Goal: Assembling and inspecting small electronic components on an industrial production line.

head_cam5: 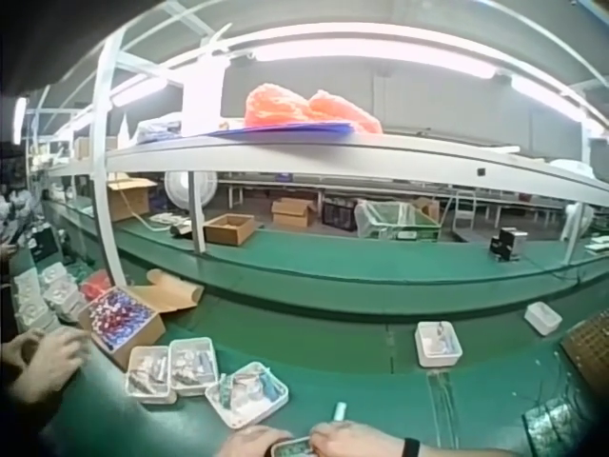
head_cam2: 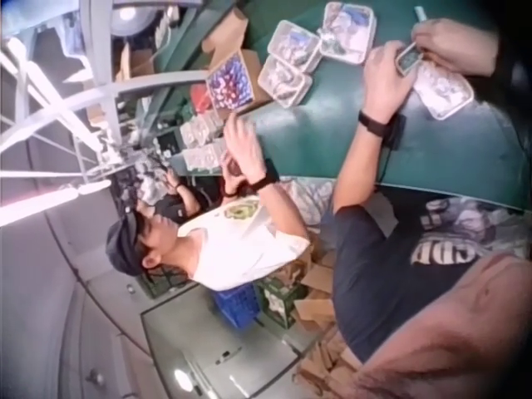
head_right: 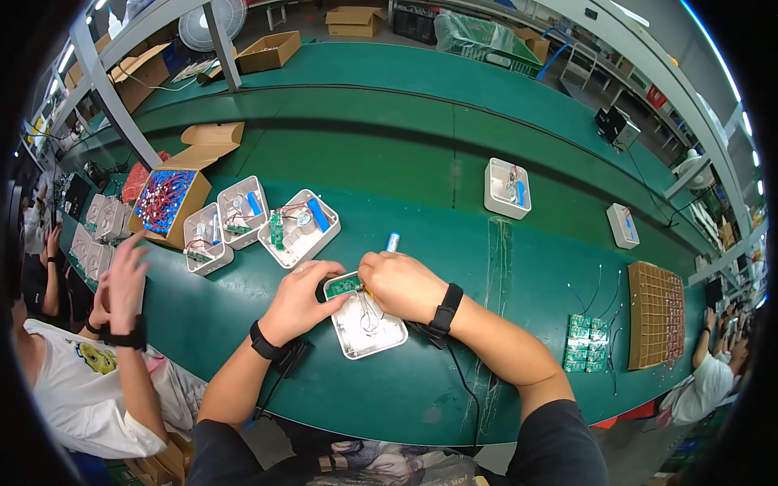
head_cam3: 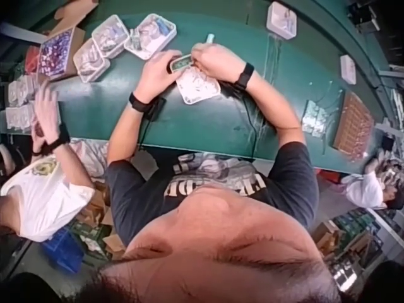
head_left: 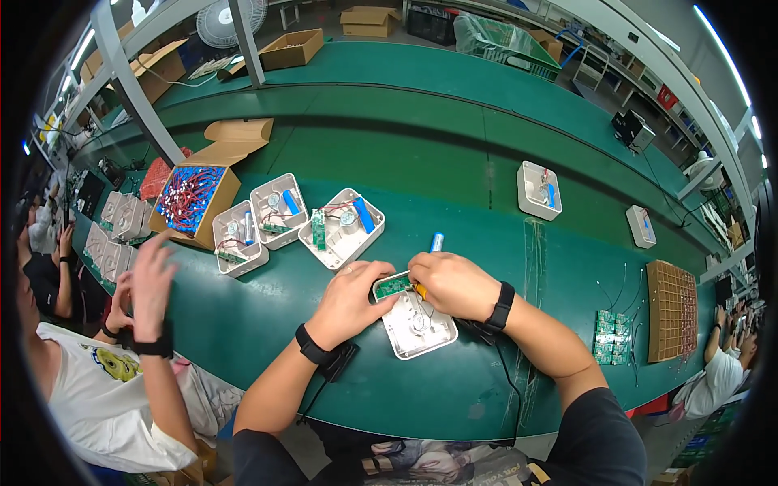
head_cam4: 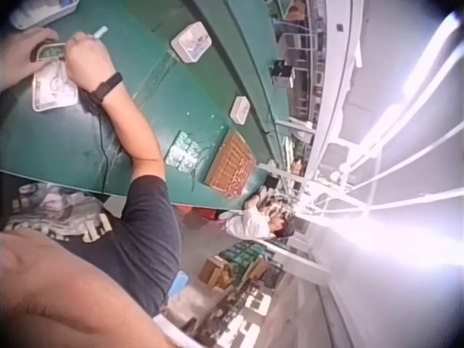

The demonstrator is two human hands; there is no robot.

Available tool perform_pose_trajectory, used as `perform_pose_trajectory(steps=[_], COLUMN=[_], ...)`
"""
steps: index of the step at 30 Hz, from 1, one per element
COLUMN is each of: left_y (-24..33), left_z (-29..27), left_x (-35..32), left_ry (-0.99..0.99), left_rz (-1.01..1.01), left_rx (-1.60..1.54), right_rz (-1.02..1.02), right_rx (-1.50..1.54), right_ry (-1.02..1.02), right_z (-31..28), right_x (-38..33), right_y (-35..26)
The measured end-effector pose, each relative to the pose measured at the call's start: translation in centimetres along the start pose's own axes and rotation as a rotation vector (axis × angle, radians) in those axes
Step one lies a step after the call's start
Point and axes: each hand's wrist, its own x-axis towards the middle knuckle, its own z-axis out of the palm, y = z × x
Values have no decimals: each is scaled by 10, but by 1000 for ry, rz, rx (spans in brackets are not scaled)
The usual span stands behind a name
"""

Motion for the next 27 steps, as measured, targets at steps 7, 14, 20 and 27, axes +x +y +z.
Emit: perform_pose_trajectory(steps=[7,14,20,27], left_y=[-5,-1,-4,-2], left_z=[2,0,-2,-2], left_x=[-5,-4,-4,-3], left_ry=[11,89,16,-21], left_rz=[18,37,35,19], left_rx=[50,54,86,117], right_rz=[60,63,72,41], right_rx=[38,33,6,-57], right_ry=[-38,-82,-93,4], right_z=[-1,-7,-4,8], right_x=[1,1,-1,-2], right_y=[0,2,2,2])
